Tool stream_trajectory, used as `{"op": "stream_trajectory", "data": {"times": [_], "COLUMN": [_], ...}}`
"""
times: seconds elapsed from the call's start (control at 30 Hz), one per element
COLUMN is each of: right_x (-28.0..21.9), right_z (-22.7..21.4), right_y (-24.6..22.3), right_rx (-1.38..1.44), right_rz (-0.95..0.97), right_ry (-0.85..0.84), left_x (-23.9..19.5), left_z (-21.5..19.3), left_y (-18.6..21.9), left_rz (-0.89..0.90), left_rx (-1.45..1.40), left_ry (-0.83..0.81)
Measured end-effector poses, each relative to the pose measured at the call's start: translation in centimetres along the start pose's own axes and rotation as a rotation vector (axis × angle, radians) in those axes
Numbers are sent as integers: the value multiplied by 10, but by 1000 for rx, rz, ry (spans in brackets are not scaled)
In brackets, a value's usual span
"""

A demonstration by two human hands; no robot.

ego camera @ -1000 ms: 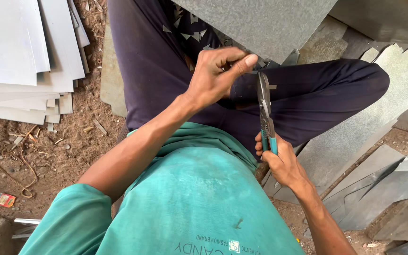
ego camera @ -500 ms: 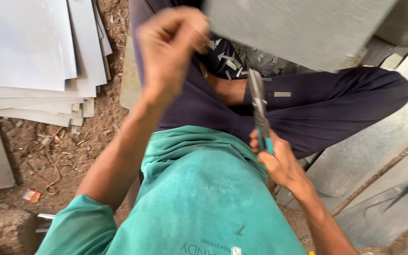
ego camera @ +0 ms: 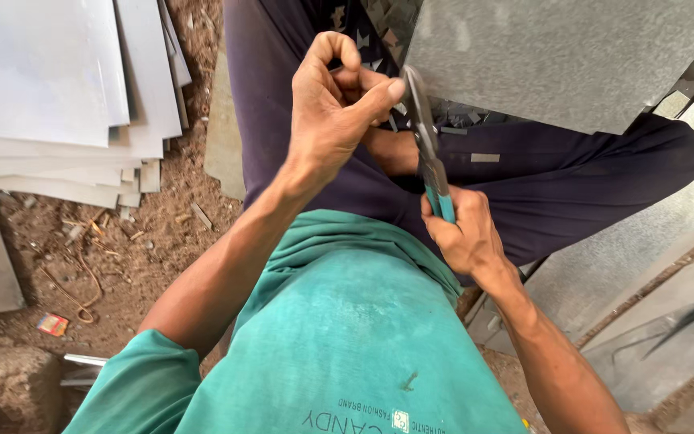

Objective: The person sits cross-legged on the ground and uses tin snips to cut a large gray sheet into smaller pieces. The person repeatedly repositions the sheet and cuts along its edges, dropping the cut pieces onto the ground.

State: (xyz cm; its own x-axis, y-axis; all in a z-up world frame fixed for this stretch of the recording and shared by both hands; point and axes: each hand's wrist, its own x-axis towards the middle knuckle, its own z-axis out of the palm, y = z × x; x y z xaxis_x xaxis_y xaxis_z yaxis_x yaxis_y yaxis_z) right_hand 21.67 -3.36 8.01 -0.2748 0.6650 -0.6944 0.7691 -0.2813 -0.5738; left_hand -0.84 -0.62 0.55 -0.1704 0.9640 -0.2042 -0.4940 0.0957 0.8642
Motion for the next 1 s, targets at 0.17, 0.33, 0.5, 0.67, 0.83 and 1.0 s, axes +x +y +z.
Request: {"op": "stream_trajectory", "data": {"times": [0.17,0.33,0.5,0.67,0.83,1.0], "right_x": [-21,-56,-72,-72,-65,-33], "right_z": [1,21,37,31,18,-13], "right_y": [47,77,92,95,81,45], "right_rx": [60,176,340,410,343,38], "right_rz": [-74,-35,158,127,150,-27], "right_ry": [101,121,176,215,175,8], "left_x": [68,124,35,-4,54,63], "left_z": [2,71,159,122,39,6], "left_y": [2,29,-8,-27,9,37], "left_rz": [27,114,516,-262,36,338], "left_rx": [355,385,504,235,-301,-244], "left_ry": [-82,-32,-297,-268,419,230]}}
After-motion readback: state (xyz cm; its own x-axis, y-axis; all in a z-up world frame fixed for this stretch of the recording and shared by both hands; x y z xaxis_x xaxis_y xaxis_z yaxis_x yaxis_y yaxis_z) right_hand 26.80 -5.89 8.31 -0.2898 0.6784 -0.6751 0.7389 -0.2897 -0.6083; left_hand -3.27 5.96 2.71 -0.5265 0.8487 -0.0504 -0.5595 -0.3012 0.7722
